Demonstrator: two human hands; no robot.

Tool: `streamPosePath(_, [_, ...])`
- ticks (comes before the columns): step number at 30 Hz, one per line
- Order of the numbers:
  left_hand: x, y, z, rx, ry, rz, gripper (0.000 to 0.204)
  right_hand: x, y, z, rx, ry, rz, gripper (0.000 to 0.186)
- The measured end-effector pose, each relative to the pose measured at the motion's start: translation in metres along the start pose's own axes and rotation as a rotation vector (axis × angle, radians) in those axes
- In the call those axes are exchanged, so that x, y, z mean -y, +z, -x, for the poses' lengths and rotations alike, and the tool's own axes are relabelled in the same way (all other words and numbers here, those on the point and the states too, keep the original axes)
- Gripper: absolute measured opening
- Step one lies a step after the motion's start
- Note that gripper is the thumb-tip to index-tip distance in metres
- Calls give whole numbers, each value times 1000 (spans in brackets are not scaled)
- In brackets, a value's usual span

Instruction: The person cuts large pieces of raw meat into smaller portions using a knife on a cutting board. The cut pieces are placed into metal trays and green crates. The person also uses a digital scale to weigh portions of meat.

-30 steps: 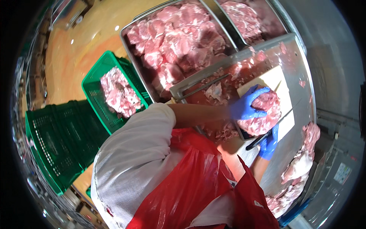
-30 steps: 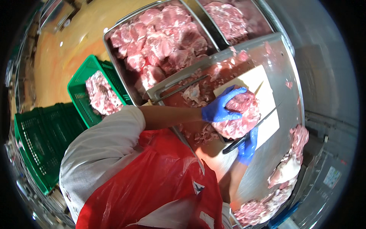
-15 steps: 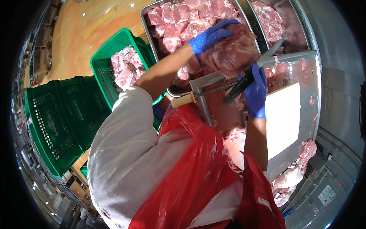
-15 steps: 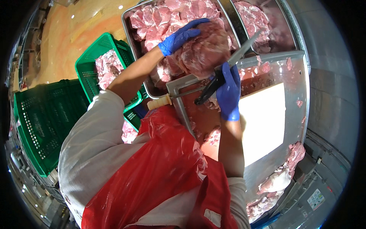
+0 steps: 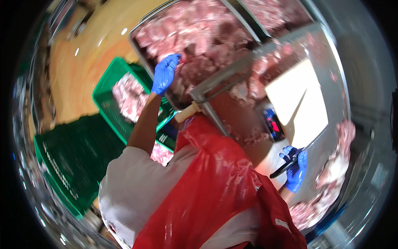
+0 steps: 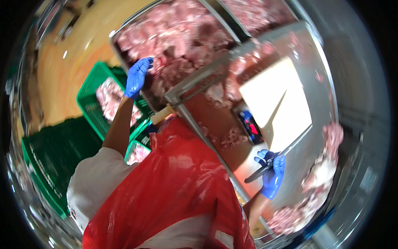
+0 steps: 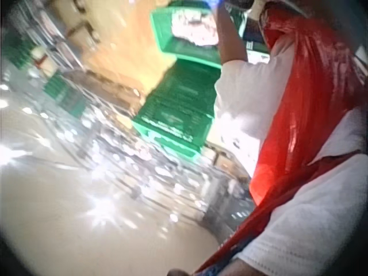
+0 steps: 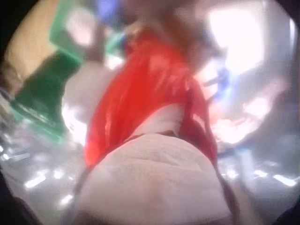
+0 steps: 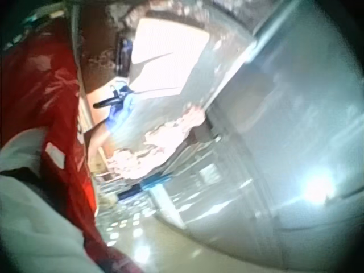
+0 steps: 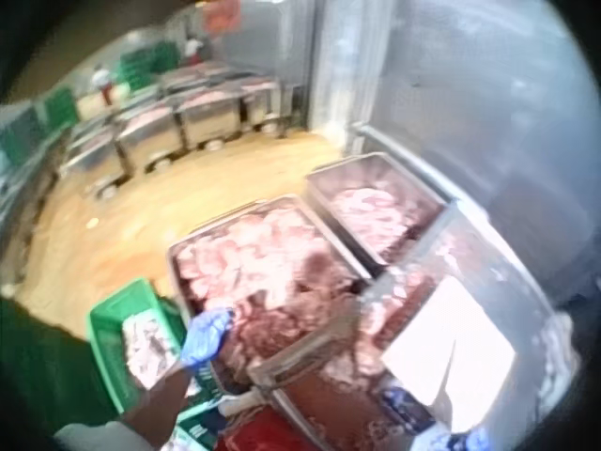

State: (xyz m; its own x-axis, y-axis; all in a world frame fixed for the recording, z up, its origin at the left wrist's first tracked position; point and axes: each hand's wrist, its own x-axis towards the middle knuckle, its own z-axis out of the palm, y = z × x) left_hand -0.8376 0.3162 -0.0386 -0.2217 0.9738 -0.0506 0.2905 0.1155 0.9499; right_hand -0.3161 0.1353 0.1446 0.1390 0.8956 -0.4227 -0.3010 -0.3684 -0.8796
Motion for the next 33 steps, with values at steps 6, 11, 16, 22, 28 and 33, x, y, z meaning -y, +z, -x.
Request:
streamPosePath(6, [-195, 168, 51, 777, 506, 66, 24, -32, -74, 100, -368, -274, -210, 18])
streamPosePath(11, [-246, 328, 181, 1246, 624, 2, 22, -142, -138, 271, -837, -216, -321, 12])
streamPosePath(16, [-256, 445, 356, 1645, 735, -39, 26, -291, -159, 421, -1285, -204, -600, 10])
streamPosePath(22, [-241, 539, 450, 1828, 1063, -73, 29, -317, -185, 475, -1391, -351, -687, 7])
streamPosePath(28, [-223, 670, 471, 1869, 694, -308, 37, -298, -274, 470, -1466, -364, -660, 10])
streamPosePath(33, [-252, 817, 428, 1502, 1005, -295, 38, -261, -361, 457, -1396, -159, -520, 21])
